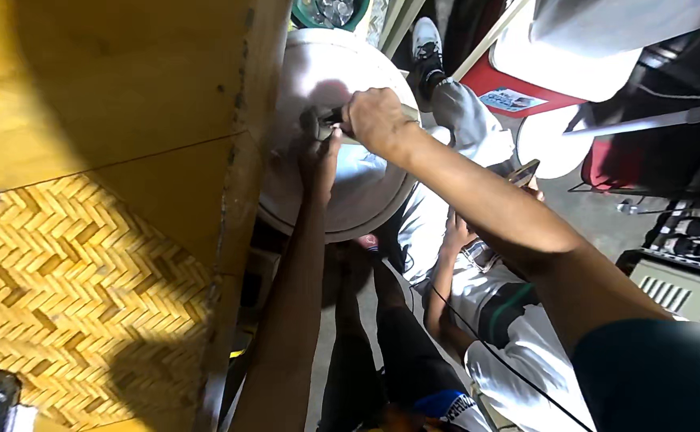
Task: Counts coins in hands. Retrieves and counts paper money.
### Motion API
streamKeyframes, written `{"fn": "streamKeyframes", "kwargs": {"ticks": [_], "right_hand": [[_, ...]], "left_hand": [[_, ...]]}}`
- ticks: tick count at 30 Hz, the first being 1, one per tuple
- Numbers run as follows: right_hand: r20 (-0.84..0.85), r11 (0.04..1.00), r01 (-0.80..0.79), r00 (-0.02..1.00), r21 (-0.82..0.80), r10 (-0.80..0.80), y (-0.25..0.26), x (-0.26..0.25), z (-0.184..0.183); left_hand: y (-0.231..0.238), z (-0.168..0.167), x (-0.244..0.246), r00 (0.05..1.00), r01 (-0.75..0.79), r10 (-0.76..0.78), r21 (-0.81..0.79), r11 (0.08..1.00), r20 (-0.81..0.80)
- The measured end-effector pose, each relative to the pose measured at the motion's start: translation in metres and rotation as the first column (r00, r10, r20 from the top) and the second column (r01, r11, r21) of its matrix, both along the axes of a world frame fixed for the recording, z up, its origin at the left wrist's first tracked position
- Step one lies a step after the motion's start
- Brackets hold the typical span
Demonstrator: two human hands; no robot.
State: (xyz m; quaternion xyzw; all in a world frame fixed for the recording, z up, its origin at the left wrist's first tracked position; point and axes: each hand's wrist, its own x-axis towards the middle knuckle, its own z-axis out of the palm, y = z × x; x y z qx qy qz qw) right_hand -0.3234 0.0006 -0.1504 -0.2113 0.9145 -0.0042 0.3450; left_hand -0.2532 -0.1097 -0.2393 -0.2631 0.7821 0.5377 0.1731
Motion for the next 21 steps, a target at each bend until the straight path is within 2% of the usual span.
{"fn": "streamKeyframes", "kwargs": {"ticks": [2, 4, 5, 6, 7, 8, 9, 10, 11, 12, 13, 15, 19, 21], "right_hand": [[0.017, 0.993, 0.114, 0.993, -0.003, -0.114, 0.017, 0.000, 0.016], [0.051, 0.955, 0.226, 0.974, -0.192, -0.220, 0.052, 0.003, 0.016], [0.087, 0.887, 0.275, 0.961, -0.370, -0.262, 0.072, 0.009, 0.008], [0.173, 0.763, 0.352, 0.935, -0.543, -0.308, 0.088, 0.018, -0.003], [0.336, 0.581, 0.478, 0.878, -0.659, -0.341, 0.096, 0.033, -0.014], [0.544, 0.361, 0.640, 0.767, -0.678, -0.339, 0.098, 0.051, -0.024], [0.708, 0.167, 0.766, 0.639, -0.621, -0.299, 0.096, 0.070, -0.036], [0.803, 0.044, 0.837, 0.536, -0.545, -0.260, 0.092, 0.089, -0.048], [0.856, -0.031, 0.877, 0.461, -0.480, -0.233, 0.086, 0.107, -0.061], [0.897, -0.086, 0.906, 0.392, -0.415, -0.203, 0.079, 0.125, -0.072], [0.934, -0.144, 0.929, 0.318, -0.342, -0.163, 0.072, 0.140, -0.082], [0.974, -0.200, 0.954, 0.205, -0.222, -0.102, 0.059, 0.164, -0.091], [0.994, -0.269, 0.957, 0.103, -0.109, -0.038, 0.045, 0.192, -0.100], [0.996, -0.261, 0.961, 0.085, -0.086, -0.016, 0.042, 0.199, -0.105]], "left_hand": [[-0.006, -0.009, -0.016, 1.000, 0.010, -0.011, -0.096, 0.995, -0.016], [-0.015, -0.011, -0.019, 1.000, 0.027, -0.026, -0.096, 0.995, 0.015], [-0.019, -0.008, -0.015, 0.999, 0.013, -0.010, -0.066, 0.998, 0.039], [-0.023, -0.007, -0.008, 0.998, -0.037, 0.038, -0.008, 0.999, 0.051], [-0.025, -0.006, 0.003, 0.993, -0.106, 0.099, 0.104, 0.989, 0.062], [-0.026, -0.003, 0.017, 0.979, -0.197, 0.175, 0.289, 0.937, 0.101], [-0.029, -0.002, 0.034, 0.961, -0.278, 0.231, 0.515, 0.811, 0.155], [-0.032, -0.005, 0.053, 0.943, -0.325, 0.272, 0.705, 0.630, 0.192], [-0.033, -0.010, 0.072, 0.931, -0.335, 0.296, 0.818, 0.467, 0.212], [-0.032, -0.014, 0.090, 0.924, -0.338, 0.305, 0.864, 0.372, 0.231], [-0.030, -0.018, 0.104, 0.910, -0.365, 0.322, 0.870, 0.332, 0.260], [-0.029, -0.022, 0.129, 0.873, -0.462, 0.340, 0.815, 0.350, 0.350], [-0.025, -0.012, 0.146, 0.846, -0.528, 0.299, 0.614, 0.586, 0.442], [-0.024, -0.005, 0.143, 0.857, -0.478, 0.267, 0.486, 0.732, 0.440]]}}
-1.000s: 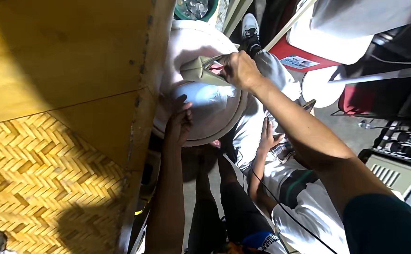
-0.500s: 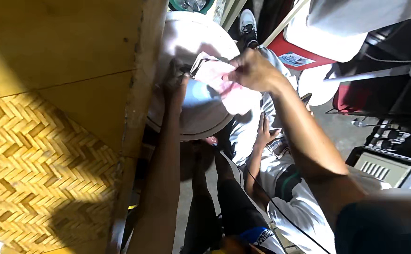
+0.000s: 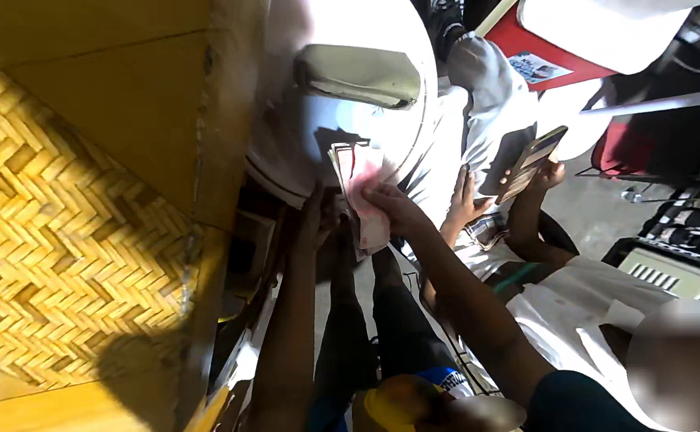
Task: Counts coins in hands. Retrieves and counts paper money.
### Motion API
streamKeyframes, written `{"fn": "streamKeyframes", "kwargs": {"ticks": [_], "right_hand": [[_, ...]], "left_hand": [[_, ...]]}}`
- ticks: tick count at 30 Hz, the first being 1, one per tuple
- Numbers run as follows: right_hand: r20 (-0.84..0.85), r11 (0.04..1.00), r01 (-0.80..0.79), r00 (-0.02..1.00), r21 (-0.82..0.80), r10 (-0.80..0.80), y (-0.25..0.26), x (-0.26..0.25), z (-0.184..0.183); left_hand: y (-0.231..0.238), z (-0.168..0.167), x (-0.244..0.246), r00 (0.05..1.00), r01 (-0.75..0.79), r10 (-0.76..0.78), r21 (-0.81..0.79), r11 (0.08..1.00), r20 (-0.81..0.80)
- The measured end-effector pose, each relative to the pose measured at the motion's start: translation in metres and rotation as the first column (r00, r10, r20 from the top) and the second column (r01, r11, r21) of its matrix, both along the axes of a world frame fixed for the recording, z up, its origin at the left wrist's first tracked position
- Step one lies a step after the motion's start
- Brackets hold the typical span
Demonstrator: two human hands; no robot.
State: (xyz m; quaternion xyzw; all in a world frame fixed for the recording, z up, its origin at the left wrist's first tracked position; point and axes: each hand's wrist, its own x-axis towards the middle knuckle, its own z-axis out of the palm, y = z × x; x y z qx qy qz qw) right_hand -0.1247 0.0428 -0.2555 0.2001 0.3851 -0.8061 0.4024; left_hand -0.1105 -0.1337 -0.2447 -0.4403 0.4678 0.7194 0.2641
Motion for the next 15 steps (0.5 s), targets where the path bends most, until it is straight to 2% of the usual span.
{"fn": "streamKeyframes", "kwargs": {"ticks": [2, 3, 6, 9, 11, 15], "right_hand": [[0.008, 0.999, -0.040, 0.999, -0.004, 0.040, -0.003, 0.002, -0.001], [0.005, 0.999, -0.053, 0.999, 0.002, 0.053, -0.006, 0.003, 0.000], [-0.075, 0.990, -0.109, 0.990, 0.088, 0.116, -0.013, 0.002, 0.000], [-0.169, 0.942, -0.200, 0.953, 0.271, 0.251, -0.016, 0.002, 0.001], [-0.199, 0.900, -0.265, 0.917, 0.347, 0.346, -0.011, 0.004, 0.006], [-0.114, 0.904, -0.302, 0.930, 0.304, 0.350, 0.002, 0.024, 0.005]], "left_hand": [[-0.003, 0.000, 0.000, 0.987, 0.147, -0.155, -0.161, 0.976, -0.033], [-0.005, 0.000, 0.002, 0.969, 0.213, -0.232, -0.191, 0.958, -0.084], [-0.006, 0.011, 0.004, 0.915, 0.334, -0.365, -0.185, 0.924, -0.172], [-0.001, 0.012, -0.006, 0.900, 0.392, -0.415, -0.171, 0.904, -0.131], [-0.007, -0.002, -0.006, 0.902, 0.382, -0.393, -0.094, 0.919, -0.179], [-0.013, -0.008, -0.005, 0.927, 0.191, -0.158, 0.067, 0.979, -0.339]]}}
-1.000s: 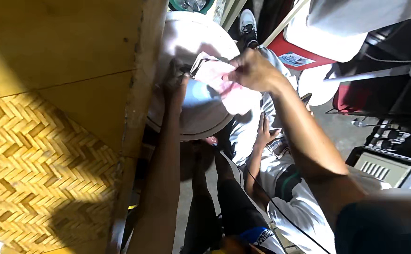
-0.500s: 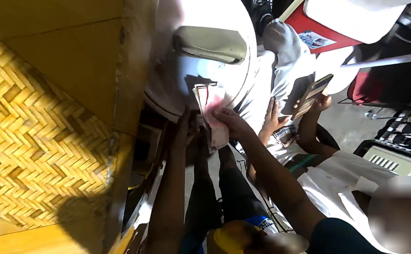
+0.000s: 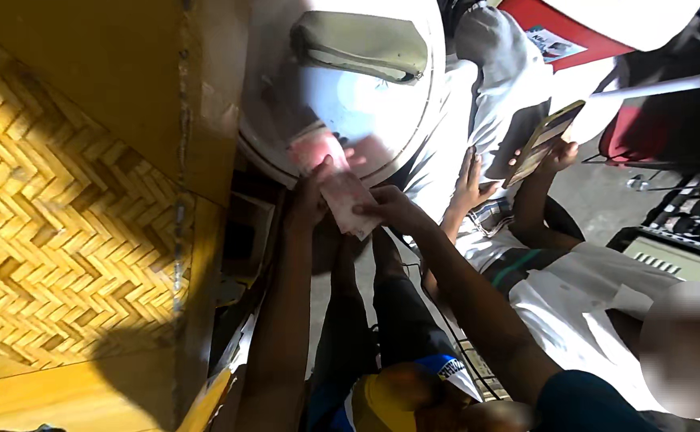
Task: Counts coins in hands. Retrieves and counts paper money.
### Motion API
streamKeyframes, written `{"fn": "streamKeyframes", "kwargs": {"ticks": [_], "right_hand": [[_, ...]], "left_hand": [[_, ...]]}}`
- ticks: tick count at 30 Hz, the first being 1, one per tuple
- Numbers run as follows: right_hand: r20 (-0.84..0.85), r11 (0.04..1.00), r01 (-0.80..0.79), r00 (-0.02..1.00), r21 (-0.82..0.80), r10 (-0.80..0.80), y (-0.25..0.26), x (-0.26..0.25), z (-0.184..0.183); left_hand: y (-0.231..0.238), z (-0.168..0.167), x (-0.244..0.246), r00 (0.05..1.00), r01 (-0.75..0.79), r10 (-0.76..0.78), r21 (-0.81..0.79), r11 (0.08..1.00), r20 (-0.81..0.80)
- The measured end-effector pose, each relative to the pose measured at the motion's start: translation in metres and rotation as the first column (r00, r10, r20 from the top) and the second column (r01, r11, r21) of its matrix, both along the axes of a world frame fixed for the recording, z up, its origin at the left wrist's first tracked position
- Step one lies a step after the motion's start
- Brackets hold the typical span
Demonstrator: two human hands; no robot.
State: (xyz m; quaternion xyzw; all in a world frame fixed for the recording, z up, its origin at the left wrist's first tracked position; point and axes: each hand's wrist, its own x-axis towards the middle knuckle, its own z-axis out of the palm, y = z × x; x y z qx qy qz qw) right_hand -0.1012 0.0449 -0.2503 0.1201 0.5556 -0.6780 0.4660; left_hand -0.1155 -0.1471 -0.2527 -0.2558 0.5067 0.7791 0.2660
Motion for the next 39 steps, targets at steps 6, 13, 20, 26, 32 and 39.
{"fn": "streamKeyframes", "kwargs": {"ticks": [6, 13, 20, 26, 32, 39], "right_hand": [[0.282, 0.843, 0.537, 0.803, 0.041, -0.525, -0.007, 0.037, -0.022], [0.246, 0.872, 0.470, 0.837, 0.137, -0.489, -0.019, 0.033, -0.011], [0.145, 0.786, 0.546, 0.786, 0.290, -0.600, -0.018, 0.033, 0.002], [0.033, 0.882, 0.421, 0.899, 0.211, -0.437, 0.005, 0.037, 0.012], [0.168, 0.865, 0.444, 0.858, 0.233, -0.486, -0.009, 0.036, 0.013], [0.224, 0.872, 0.464, 0.843, 0.156, -0.488, -0.012, 0.036, 0.017]], "left_hand": [[0.018, -0.010, -0.002, 0.933, -0.354, 0.356, -0.046, 0.934, 0.057], [0.034, -0.020, 0.026, 0.907, -0.403, 0.391, -0.058, 0.913, -0.156], [0.019, -0.014, 0.022, 0.887, -0.422, 0.439, 0.134, 0.897, -0.142], [0.007, -0.016, 0.025, 0.872, -0.447, 0.474, 0.190, 0.874, -0.125], [0.013, -0.016, 0.029, 0.870, -0.445, 0.483, 0.265, 0.855, -0.099], [0.009, -0.013, 0.036, 0.863, -0.504, 0.503, 0.134, 0.853, 0.044]]}}
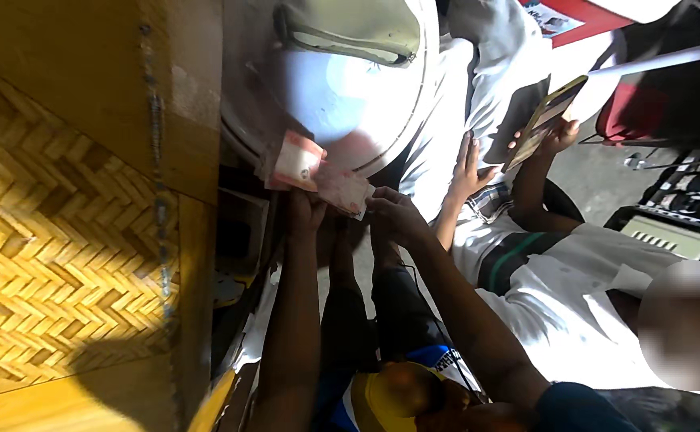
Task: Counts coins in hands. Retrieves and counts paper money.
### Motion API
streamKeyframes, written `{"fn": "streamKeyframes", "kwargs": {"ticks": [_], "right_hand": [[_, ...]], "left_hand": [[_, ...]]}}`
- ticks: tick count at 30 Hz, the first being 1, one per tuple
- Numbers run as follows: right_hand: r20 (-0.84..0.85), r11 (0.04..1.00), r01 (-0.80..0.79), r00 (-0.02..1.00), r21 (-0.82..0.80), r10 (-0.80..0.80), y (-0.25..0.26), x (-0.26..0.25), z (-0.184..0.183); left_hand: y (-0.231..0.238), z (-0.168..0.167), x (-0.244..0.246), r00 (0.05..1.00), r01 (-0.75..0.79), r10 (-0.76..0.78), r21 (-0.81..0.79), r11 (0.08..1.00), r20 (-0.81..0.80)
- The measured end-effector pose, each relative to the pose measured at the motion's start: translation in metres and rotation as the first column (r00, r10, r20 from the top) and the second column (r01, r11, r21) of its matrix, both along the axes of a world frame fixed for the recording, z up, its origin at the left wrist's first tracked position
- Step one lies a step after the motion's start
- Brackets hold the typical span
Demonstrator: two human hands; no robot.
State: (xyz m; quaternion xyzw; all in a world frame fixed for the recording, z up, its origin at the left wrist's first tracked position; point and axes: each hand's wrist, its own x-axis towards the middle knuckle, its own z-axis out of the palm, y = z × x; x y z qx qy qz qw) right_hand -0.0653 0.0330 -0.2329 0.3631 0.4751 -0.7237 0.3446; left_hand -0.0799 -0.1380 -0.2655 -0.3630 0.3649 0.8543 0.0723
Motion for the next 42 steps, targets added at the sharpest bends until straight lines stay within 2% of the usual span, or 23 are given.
{"fn": "streamKeyframes", "kwargs": {"ticks": [2, 4, 5, 7, 9, 11, 13, 14, 17, 19, 21, 23, 24, 27, 30, 32, 34, 36, 38, 39, 40, 41, 42], "right_hand": [[-0.009, 0.999, -0.041, 0.999, 0.036, 0.042, -0.001, 0.000, -0.005], [-0.009, 0.985, -0.107, 0.994, 0.136, 0.109, -0.002, 0.001, -0.015], [-0.026, 0.960, -0.152, 0.986, 0.237, 0.163, -0.003, 0.001, -0.019], [-0.141, 0.839, -0.228, 0.931, 0.495, 0.336, 0.002, -0.003, -0.027], [-0.317, 0.746, -0.175, 0.826, 0.642, 0.466, 0.005, -0.013, -0.023], [-0.504, 0.766, -0.134, 0.680, 0.628, 0.532, 0.001, -0.030, -0.019], [-0.618, 0.820, -0.243, 0.555, 0.519, 0.556, -0.005, -0.049, -0.018], [-0.606, 0.802, -0.339, 0.528, 0.491, 0.595, -0.006, -0.057, -0.019], [-0.483, 0.711, -0.593, 0.530, 0.377, 0.697, 0.002, -0.063, -0.028], [-0.450, 0.729, -0.625, 0.585, 0.280, 0.675, 0.011, -0.051, -0.033], [-0.388, 0.841, -0.523, 0.752, 0.141, 0.533, 0.014, -0.032, -0.033], [-0.249, 0.963, -0.269, 0.934, -0.013, 0.257, 0.007, -0.014, -0.027], [-0.163, 0.989, -0.129, 0.980, -0.076, 0.115, 0.002, -0.008, -0.025], [0.031, 0.974, 0.146, 0.989, -0.171, -0.143, -0.012, 0.001, -0.019], [0.059, 0.963, 0.231, 0.973, -0.136, -0.225, -0.014, 0.000, -0.022], [0.040, 0.986, 0.157, 0.987, -0.058, -0.155, -0.008, -0.003, -0.024], [-0.047, 1.000, 0.004, 0.999, -0.012, -0.004, 0.001, -0.006, -0.027], [-0.227, 0.992, -0.120, 0.966, 0.038, 0.125, 0.015, -0.010, -0.033], [-0.414, 0.971, -0.218, 0.878, 0.099, 0.240, 0.032, -0.026, -0.035], [-0.487, 0.959, -0.255, 0.826, 0.125, 0.283, 0.039, -0.037, -0.033], [-0.544, 0.941, -0.295, 0.769, 0.164, 0.336, 0.044, -0.049, -0.028], [-0.599, 0.922, -0.341, 0.705, 0.185, 0.381, 0.047, -0.061, -0.022], [-0.674, 0.894, -0.403, 0.608, 0.195, 0.420, 0.049, -0.073, -0.017]], "left_hand": [[0.000, 0.007, -0.005, 0.988, 0.142, -0.132, -0.148, 0.979, 0.079], [-0.005, 0.002, -0.007, 0.960, 0.270, -0.278, -0.321, 0.908, 0.020], [-0.009, -0.002, -0.006, 0.928, 0.331, -0.372, -0.410, 0.850, -0.021], [-0.012, 0.000, -0.009, 0.850, 0.407, -0.527, -0.603, 0.686, -0.025], [-0.012, 0.005, -0.010, 0.839, 0.400, -0.543, -0.639, 0.657, -0.033], [-0.011, 0.008, -0.008, 0.871, 0.399, -0.491, -0.579, 0.711, -0.002], [-0.006, 0.015, -0.008, 0.894, 0.399, -0.447, -0.504, 0.766, 0.030], [-0.004, 0.016, -0.009, 0.906, 0.383, -0.423, -0.445, 0.810, 0.010], [-0.001, 0.015, -0.014, 0.925, 0.349, -0.374, -0.239, 0.906, -0.068], [-0.001, 0.015, -0.020, 0.940, 0.334, -0.341, -0.187, 0.924, -0.006], [0.001, 0.016, -0.025, 0.943, 0.332, -0.324, -0.132, 0.934, 0.079], [0.007, 0.016, -0.030, 0.945, 0.310, -0.302, -0.043, 0.950, 0.128], [0.010, 0.013, -0.033, 0.946, 0.299, -0.296, -0.004, 0.954, 0.134], [0.019, 0.004, -0.033, 0.958, 0.244, -0.249, 0.055, 0.968, 0.139], [0.019, -0.007, -0.030, 0.963, 0.232, -0.234, 0.029, 0.972, 0.133], [0.013, -0.012, -0.026, 0.965, 0.252, -0.253, 0.013, 0.968, 0.075], [0.003, -0.014, -0.021, 0.958, 0.287, -0.287, 0.003, 0.958, -0.002], [-0.003, -0.006, -0.016, 0.982, 0.187, -0.185, 0.069, 0.980, -0.029], [-0.015, 0.001, -0.013, 0.995, 0.035, -0.009, 0.273, 0.961, -0.097], [-0.023, -0.001, -0.009, 0.986, 0.012, 0.041, 0.319, 0.948, -0.161], [-0.029, -0.004, -0.004, 0.982, 0.014, 0.040, 0.284, 0.959, -0.184], [-0.034, -0.008, 0.004, 0.985, 0.068, -0.030, 0.223, 0.972, -0.172], [-0.040, -0.007, 0.008, 0.966, 0.238, -0.219, 0.140, 0.961, -0.135]]}}
